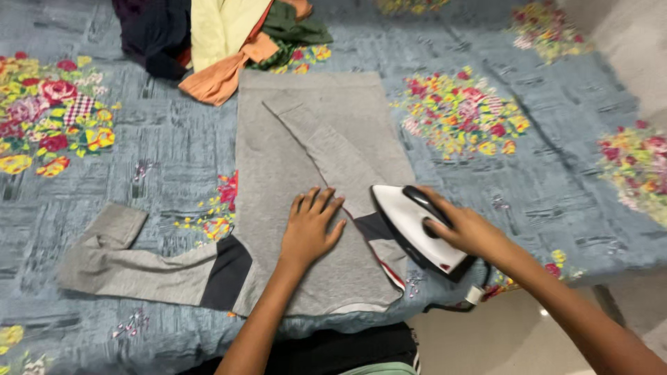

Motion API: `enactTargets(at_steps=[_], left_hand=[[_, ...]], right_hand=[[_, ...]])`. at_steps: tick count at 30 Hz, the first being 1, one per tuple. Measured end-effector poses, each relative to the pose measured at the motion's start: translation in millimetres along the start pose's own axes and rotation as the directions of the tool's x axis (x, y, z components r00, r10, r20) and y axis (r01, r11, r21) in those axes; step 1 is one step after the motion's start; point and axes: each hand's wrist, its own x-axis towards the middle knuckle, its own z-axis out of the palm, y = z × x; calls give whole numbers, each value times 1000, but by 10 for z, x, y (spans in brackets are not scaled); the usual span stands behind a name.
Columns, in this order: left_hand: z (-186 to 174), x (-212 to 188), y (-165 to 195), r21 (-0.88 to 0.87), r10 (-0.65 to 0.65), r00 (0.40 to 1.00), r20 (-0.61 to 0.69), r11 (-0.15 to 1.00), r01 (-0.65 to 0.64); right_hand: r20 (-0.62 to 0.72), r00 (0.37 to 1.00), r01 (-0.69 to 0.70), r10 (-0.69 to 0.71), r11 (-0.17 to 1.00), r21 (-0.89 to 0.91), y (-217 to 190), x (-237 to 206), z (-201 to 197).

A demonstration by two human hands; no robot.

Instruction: The person irons a grey t-shirt laid on a bed, moving a clothes iron over the fabric and repositioning the shirt to press different sections, then sets the shirt aside. They spread out a pale yellow button-up shirt and iron its body and sleeves, smoothing the fabric by hand between passes.

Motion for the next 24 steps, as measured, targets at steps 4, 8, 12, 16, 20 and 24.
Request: enactTargets(at_steps=[4, 8, 12, 16, 20, 24], left_hand=[[18, -4, -12, -5, -15, 1000, 10, 1000, 15], [15, -5, -22, 9, -24, 999, 28, 1000, 24], [85, -37, -72, 34, 5, 1000, -10, 999, -4], [310, -38, -100, 69, -1, 1000, -7, 998, 2], [444, -12, -6, 208, -39, 998, -47, 977, 48], [407, -31, 369, 51, -64, 997, 47, 997, 62]], right_hand=[[53, 971, -228, 231, 971, -66, -37, 89, 61], [15, 992, -122, 124, 987, -100, -156, 829, 194], [-332, 871, 369, -363, 928, -48, -357, 1705, 295], [-183, 973, -113, 141, 981, 156, -447, 2131, 296], [-38, 996, -28, 82, 683, 730, -309, 1745, 242], [-128, 988, 123, 90, 51, 991, -42, 952, 84]])
